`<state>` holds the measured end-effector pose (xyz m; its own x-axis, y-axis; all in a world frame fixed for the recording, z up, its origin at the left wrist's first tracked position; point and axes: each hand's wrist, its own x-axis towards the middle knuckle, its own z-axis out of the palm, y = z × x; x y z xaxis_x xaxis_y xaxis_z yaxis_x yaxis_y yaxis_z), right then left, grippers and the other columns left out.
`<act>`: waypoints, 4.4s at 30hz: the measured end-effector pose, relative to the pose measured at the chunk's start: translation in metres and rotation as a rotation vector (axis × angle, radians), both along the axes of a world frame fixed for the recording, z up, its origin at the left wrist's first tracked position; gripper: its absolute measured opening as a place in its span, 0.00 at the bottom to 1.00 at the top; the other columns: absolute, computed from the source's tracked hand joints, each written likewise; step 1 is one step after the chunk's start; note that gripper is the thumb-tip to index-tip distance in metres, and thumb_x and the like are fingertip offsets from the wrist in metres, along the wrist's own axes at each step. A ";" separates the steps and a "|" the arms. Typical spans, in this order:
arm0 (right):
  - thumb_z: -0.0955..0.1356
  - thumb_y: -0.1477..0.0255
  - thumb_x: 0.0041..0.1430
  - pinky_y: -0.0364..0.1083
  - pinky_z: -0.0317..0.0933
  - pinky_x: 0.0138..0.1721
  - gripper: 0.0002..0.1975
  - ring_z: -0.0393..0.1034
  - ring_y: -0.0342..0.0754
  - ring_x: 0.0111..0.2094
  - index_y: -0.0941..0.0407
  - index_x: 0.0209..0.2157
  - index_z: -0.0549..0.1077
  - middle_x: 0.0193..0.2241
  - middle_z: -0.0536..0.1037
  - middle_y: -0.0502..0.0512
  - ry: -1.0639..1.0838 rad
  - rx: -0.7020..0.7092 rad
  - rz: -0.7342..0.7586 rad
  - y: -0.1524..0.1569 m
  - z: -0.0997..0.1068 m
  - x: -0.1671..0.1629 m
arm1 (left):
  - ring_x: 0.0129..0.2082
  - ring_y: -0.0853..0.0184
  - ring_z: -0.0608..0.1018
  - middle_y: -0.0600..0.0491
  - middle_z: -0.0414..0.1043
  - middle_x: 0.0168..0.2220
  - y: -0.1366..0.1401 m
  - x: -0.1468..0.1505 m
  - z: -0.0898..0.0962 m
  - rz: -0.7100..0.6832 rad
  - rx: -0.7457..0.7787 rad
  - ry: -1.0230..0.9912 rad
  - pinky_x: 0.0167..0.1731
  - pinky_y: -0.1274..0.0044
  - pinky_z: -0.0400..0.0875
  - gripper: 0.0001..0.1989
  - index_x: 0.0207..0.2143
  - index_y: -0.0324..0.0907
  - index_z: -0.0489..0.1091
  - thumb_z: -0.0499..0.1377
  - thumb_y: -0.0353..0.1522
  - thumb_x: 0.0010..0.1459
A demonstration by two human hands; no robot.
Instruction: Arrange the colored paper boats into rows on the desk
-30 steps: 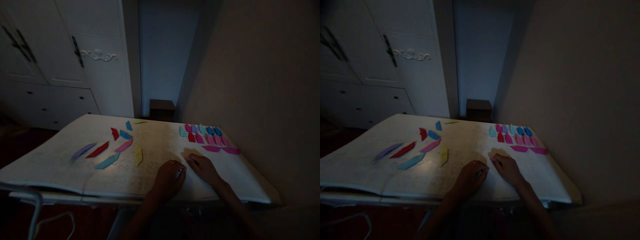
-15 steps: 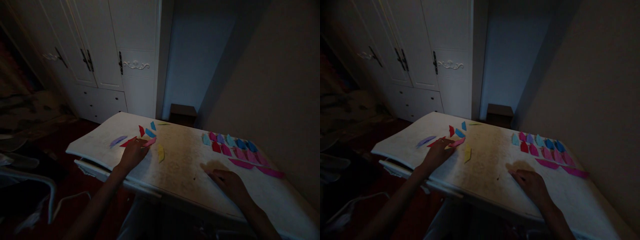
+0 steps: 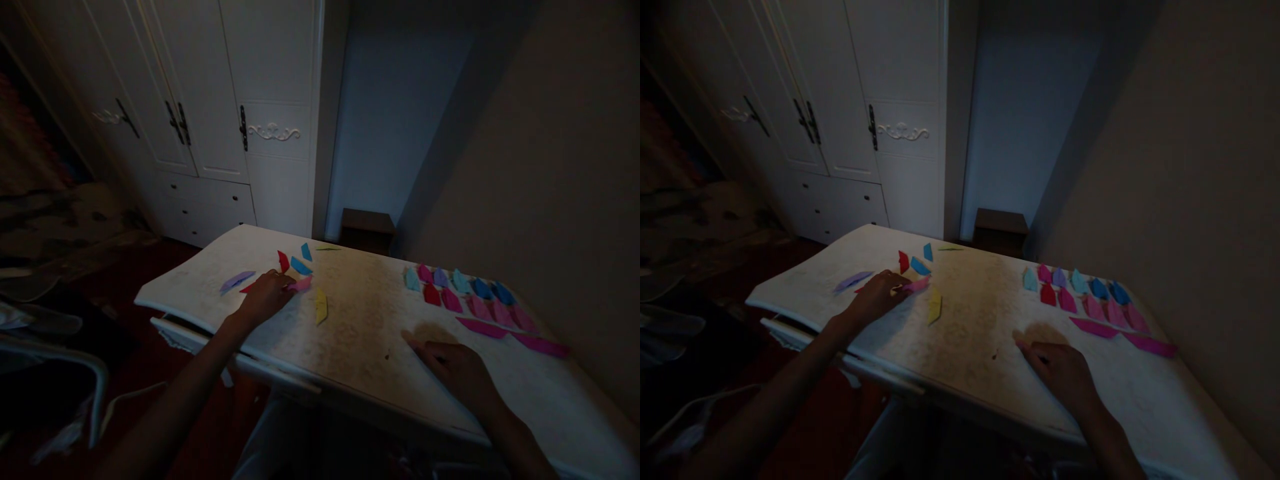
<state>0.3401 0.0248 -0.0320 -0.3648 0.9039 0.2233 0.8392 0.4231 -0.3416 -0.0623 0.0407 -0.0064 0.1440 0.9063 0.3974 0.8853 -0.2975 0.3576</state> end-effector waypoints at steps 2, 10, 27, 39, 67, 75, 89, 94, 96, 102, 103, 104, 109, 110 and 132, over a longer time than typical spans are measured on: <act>0.54 0.46 0.63 0.44 0.58 0.25 0.34 0.71 0.47 0.21 0.51 0.17 0.72 0.17 0.74 0.49 -0.003 -0.005 -0.010 0.000 0.000 0.000 | 0.37 0.62 0.76 0.50 0.78 0.35 -0.006 -0.001 0.006 -0.021 -0.001 0.027 0.40 0.70 0.70 0.08 0.39 0.43 0.76 0.57 0.33 0.60; 0.53 0.48 0.65 0.44 0.57 0.26 0.33 0.71 0.47 0.22 0.52 0.17 0.69 0.17 0.74 0.50 -0.016 0.031 -0.008 -0.004 0.002 -0.005 | 0.41 0.62 0.76 0.51 0.78 0.41 -0.017 0.033 0.032 -0.113 0.085 -0.036 0.44 0.68 0.71 0.10 0.41 0.43 0.74 0.55 0.36 0.63; 0.61 0.65 0.67 0.44 0.52 0.27 0.21 0.72 0.46 0.26 0.54 0.22 0.75 0.23 0.79 0.52 -0.085 0.050 0.003 -0.006 0.004 -0.007 | 0.39 0.59 0.77 0.46 0.78 0.36 0.064 0.249 0.019 -0.692 -0.019 0.341 0.40 0.68 0.70 0.10 0.35 0.41 0.76 0.54 0.28 0.62; 0.62 0.66 0.65 0.44 0.51 0.27 0.19 0.69 0.45 0.24 0.55 0.23 0.75 0.22 0.78 0.51 -0.020 0.027 0.015 -0.004 0.004 -0.007 | 0.40 0.58 0.77 0.43 0.77 0.38 0.085 0.270 0.000 -0.656 -0.006 0.469 0.40 0.68 0.70 0.11 0.35 0.38 0.74 0.52 0.28 0.62; 0.59 0.53 0.64 0.43 0.49 0.25 0.27 0.60 0.43 0.20 0.55 0.17 0.60 0.16 0.62 0.47 0.161 -0.069 -0.003 0.000 -0.002 0.004 | 0.43 0.65 0.76 0.49 0.76 0.42 -0.019 0.130 -0.015 -0.585 -0.093 0.002 0.44 0.73 0.71 0.11 0.42 0.41 0.73 0.54 0.27 0.61; 0.60 0.51 0.60 0.43 0.50 0.23 0.27 0.56 0.43 0.20 0.54 0.16 0.57 0.17 0.58 0.46 0.296 -0.142 -0.032 0.021 0.009 -0.022 | 0.41 0.65 0.76 0.48 0.76 0.40 -0.045 0.101 -0.028 -0.478 -0.060 -0.205 0.44 0.74 0.70 0.09 0.39 0.40 0.74 0.56 0.25 0.58; 0.69 0.69 0.57 0.44 0.62 0.39 0.09 0.71 0.46 0.36 0.58 0.40 0.74 0.37 0.78 0.55 0.081 -0.022 0.384 0.115 0.047 -0.208 | 0.34 0.65 0.77 0.51 0.78 0.33 -0.043 0.095 -0.025 -0.164 -0.102 -0.529 0.37 0.74 0.69 0.08 0.35 0.42 0.76 0.56 0.31 0.60; 0.69 0.65 0.60 0.44 0.61 0.42 0.13 0.71 0.49 0.43 0.59 0.43 0.75 0.42 0.78 0.59 -0.214 0.034 0.341 0.141 0.043 -0.256 | 0.35 0.64 0.76 0.50 0.76 0.33 -0.046 0.097 -0.027 -0.131 -0.078 -0.401 0.38 0.73 0.69 0.08 0.36 0.41 0.74 0.54 0.30 0.61; 0.69 0.63 0.59 0.43 0.61 0.39 0.14 0.72 0.50 0.41 0.59 0.42 0.76 0.42 0.78 0.60 -0.248 0.029 0.322 0.148 0.039 -0.267 | 0.36 0.63 0.76 0.49 0.76 0.34 -0.047 0.097 -0.027 -0.108 -0.073 -0.385 0.39 0.73 0.69 0.08 0.36 0.41 0.74 0.54 0.30 0.61; 0.69 0.63 0.59 0.43 0.61 0.38 0.12 0.72 0.51 0.40 0.57 0.38 0.77 0.40 0.79 0.59 -0.315 0.047 0.314 0.149 0.036 -0.270 | 0.36 0.64 0.76 0.50 0.76 0.34 -0.045 0.097 -0.028 -0.094 -0.087 -0.421 0.39 0.73 0.68 0.08 0.36 0.41 0.74 0.55 0.30 0.61; 0.68 0.63 0.60 0.44 0.61 0.39 0.12 0.72 0.52 0.42 0.57 0.40 0.77 0.41 0.79 0.60 -0.317 0.056 0.312 0.146 0.038 -0.266 | 0.36 0.64 0.76 0.50 0.76 0.34 -0.045 0.097 -0.027 -0.098 -0.091 -0.424 0.39 0.73 0.68 0.08 0.36 0.41 0.74 0.55 0.30 0.61; 0.68 0.64 0.60 0.45 0.61 0.41 0.13 0.71 0.53 0.44 0.57 0.42 0.76 0.43 0.78 0.60 -0.315 0.068 0.310 0.143 0.039 -0.262 | 0.36 0.64 0.76 0.50 0.76 0.34 -0.046 0.097 -0.027 -0.102 -0.095 -0.427 0.40 0.73 0.68 0.08 0.36 0.41 0.74 0.55 0.30 0.61; 0.67 0.66 0.62 0.48 0.62 0.48 0.15 0.71 0.53 0.48 0.55 0.49 0.73 0.48 0.76 0.59 -0.188 0.147 0.327 0.126 0.042 -0.226 | 0.35 0.64 0.76 0.50 0.76 0.33 -0.046 0.095 -0.022 -0.117 -0.118 -0.423 0.39 0.73 0.69 0.08 0.35 0.41 0.75 0.55 0.30 0.60; 0.67 0.67 0.62 0.48 0.62 0.49 0.15 0.71 0.52 0.48 0.55 0.49 0.73 0.49 0.76 0.58 -0.142 0.159 0.338 0.123 0.041 -0.216 | 0.35 0.64 0.76 0.50 0.76 0.33 -0.046 0.095 -0.022 -0.119 -0.121 -0.420 0.38 0.73 0.69 0.08 0.35 0.41 0.74 0.55 0.30 0.60; 0.60 0.66 0.66 0.54 0.63 0.55 0.20 0.69 0.54 0.54 0.52 0.56 0.70 0.53 0.74 0.58 0.088 0.203 -0.134 -0.011 0.012 0.081 | 0.34 0.61 0.80 0.51 0.79 0.34 -0.040 0.087 -0.023 -0.109 -0.058 -0.321 0.35 0.71 0.74 0.15 0.35 0.45 0.74 0.52 0.41 0.59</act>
